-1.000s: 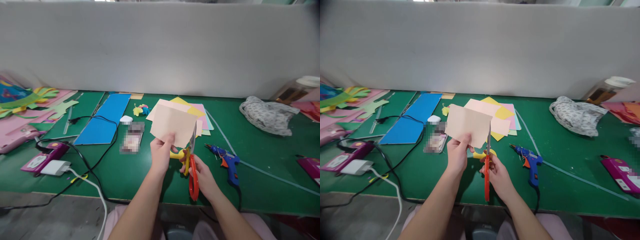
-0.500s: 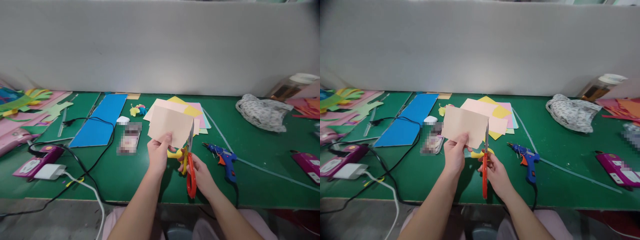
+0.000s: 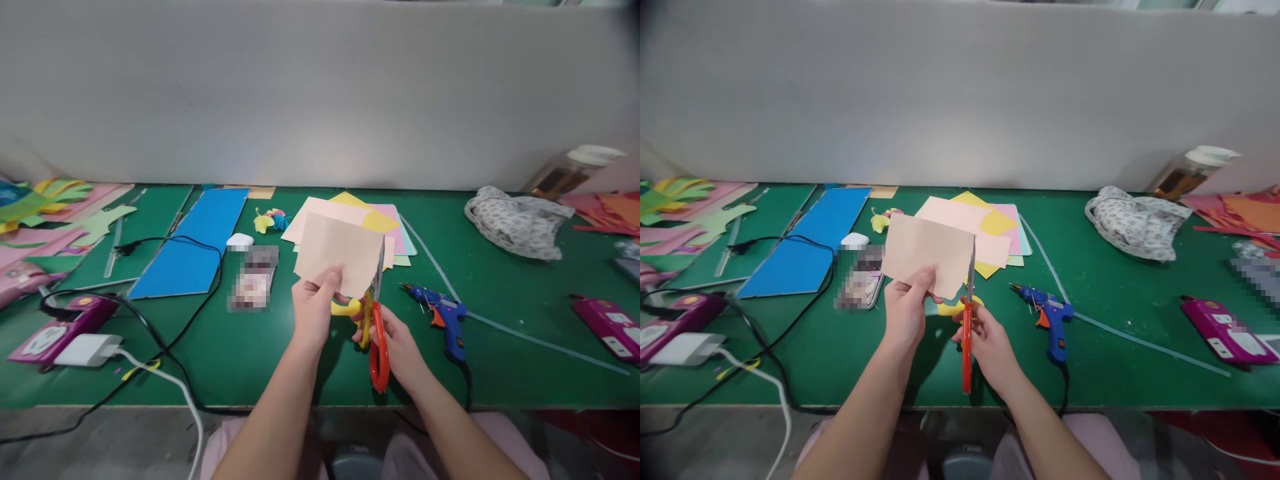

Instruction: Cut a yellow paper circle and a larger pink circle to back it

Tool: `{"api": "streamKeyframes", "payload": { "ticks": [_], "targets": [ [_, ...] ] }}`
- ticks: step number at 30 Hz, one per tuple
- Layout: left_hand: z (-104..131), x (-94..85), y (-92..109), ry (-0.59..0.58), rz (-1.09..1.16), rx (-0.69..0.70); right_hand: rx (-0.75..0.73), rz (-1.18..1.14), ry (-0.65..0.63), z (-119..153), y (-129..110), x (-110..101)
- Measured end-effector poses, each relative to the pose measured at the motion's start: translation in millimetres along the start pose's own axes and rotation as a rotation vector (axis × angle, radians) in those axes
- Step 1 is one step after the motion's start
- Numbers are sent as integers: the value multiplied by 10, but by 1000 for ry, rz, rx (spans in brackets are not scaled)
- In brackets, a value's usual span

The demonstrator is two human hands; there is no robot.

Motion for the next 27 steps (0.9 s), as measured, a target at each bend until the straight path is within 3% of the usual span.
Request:
{"api": "streamKeyframes", "payload": {
  "ticks": [8, 27],
  "targets": [
    [-9, -77, -4, 76, -6, 3, -9, 0, 0, -7, 2, -2],
    [7, -37, -35, 44, -36, -29, -8, -75, 3, -16, 48, -13]
  ]
}}
Point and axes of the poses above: each hand's wrist, its own z-axis away from the middle knuckle, its own x-axis out of the palm, y = z × x, the point moved 10 cm from there along -z, towards the middle knuckle
